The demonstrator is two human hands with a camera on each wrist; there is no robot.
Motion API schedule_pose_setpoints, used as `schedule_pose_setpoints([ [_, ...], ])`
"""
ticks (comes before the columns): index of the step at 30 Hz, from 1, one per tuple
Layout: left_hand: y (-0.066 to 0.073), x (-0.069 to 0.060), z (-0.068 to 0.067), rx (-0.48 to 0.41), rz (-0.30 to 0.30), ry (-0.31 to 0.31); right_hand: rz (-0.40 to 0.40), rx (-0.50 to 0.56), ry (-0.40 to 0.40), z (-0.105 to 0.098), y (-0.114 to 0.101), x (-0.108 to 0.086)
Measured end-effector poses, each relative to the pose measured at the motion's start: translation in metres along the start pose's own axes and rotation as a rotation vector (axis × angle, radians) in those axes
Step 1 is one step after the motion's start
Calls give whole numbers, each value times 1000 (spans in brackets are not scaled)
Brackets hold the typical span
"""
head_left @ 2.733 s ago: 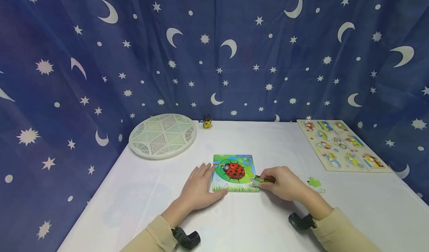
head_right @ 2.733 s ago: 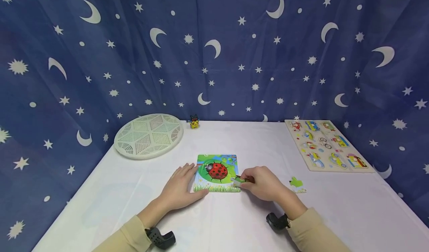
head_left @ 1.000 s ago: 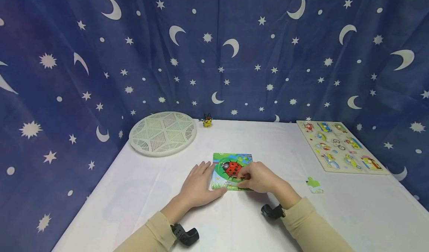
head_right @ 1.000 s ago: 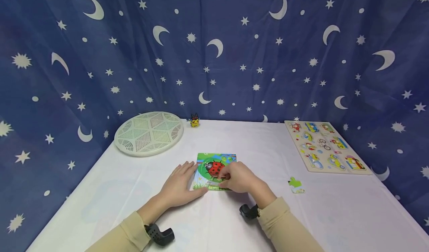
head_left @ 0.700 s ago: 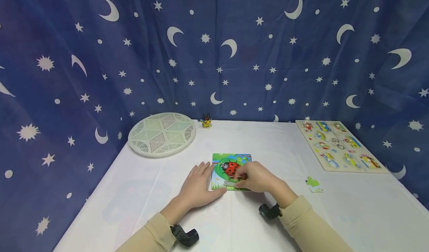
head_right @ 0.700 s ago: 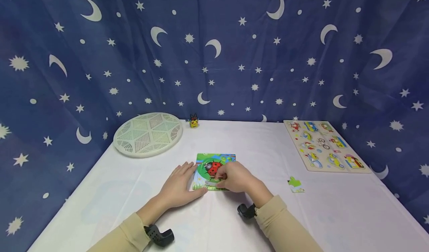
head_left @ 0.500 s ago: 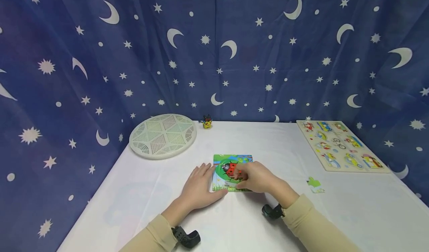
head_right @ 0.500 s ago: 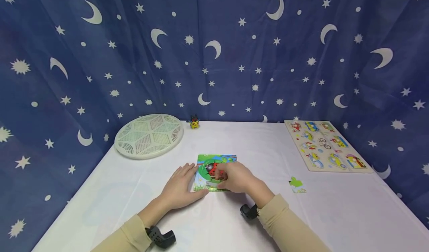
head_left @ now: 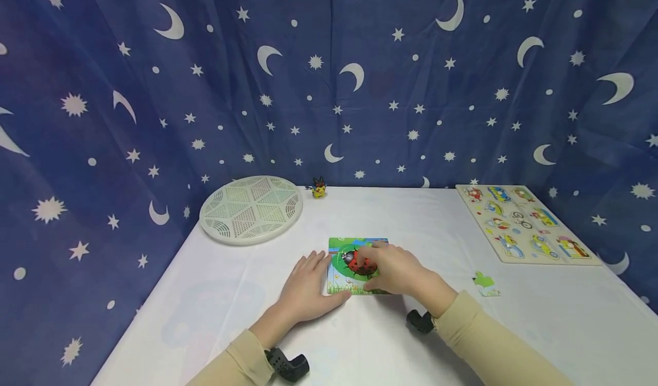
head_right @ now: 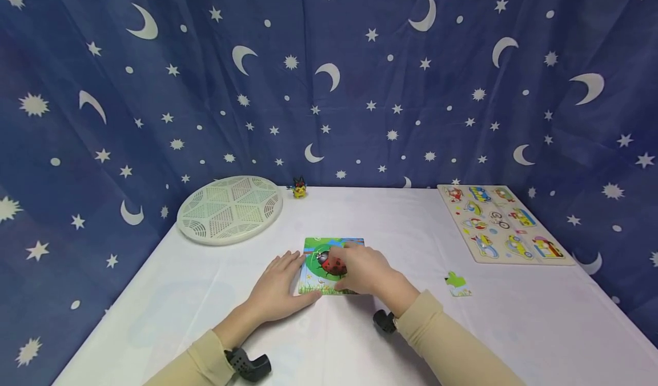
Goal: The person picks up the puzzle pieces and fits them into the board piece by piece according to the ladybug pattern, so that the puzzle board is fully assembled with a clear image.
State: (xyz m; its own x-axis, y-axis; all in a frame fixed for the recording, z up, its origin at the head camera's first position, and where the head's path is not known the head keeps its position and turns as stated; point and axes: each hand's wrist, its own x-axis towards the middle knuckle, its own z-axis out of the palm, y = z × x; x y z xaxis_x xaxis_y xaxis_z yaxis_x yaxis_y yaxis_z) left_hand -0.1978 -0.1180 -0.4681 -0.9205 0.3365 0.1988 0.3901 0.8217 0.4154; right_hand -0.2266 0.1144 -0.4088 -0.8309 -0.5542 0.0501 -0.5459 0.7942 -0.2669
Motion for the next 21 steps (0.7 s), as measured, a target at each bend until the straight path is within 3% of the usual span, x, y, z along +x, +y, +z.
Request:
schedule_pose_setpoints([
  [9,1,0,-1,0,5,6,-31,29,-20,2,-1,-2],
  [17,1,-1,0,11,5,10,-144,-136,40,6,-10,-12],
  [21,1,-1,0,15,4,10,-163,-178,59,8,-13,-15],
])
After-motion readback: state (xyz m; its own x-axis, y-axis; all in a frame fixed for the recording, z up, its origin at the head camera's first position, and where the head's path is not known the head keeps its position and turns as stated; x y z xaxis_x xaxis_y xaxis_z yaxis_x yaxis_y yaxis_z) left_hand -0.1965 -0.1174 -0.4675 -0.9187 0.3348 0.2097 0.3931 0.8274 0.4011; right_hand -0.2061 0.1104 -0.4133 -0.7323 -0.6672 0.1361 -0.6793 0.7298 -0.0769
